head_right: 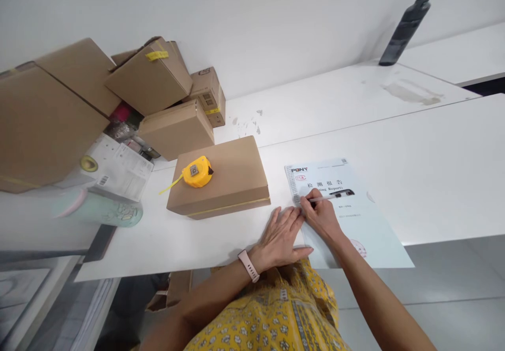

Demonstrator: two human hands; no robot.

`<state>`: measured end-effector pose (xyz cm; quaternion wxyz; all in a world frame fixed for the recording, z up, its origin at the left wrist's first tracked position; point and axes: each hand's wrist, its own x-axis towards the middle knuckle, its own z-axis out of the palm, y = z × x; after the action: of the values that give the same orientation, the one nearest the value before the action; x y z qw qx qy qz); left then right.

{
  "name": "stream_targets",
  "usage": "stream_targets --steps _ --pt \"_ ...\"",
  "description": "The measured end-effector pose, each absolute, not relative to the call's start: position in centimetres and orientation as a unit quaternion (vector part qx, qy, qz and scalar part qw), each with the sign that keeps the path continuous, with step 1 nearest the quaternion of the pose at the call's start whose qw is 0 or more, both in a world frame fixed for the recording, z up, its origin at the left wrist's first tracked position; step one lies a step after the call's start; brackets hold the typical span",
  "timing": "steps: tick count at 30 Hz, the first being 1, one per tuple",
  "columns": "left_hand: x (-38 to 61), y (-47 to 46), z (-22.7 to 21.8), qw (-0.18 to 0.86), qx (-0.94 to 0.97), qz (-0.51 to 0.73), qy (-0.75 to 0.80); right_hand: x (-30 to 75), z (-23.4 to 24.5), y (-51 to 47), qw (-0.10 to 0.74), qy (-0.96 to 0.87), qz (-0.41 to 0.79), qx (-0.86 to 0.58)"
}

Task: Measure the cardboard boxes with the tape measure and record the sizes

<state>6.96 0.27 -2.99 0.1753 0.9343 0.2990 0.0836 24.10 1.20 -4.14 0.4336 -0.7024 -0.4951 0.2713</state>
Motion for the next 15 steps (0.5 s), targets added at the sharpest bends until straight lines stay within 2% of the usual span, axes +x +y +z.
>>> stream_targets --steps 15 --pt "6.89 0.32 -3.16 0.176 0.933 0.103 0.298 24.38 -5.14 1.44 0.424 -0.53 0.25 -0.691"
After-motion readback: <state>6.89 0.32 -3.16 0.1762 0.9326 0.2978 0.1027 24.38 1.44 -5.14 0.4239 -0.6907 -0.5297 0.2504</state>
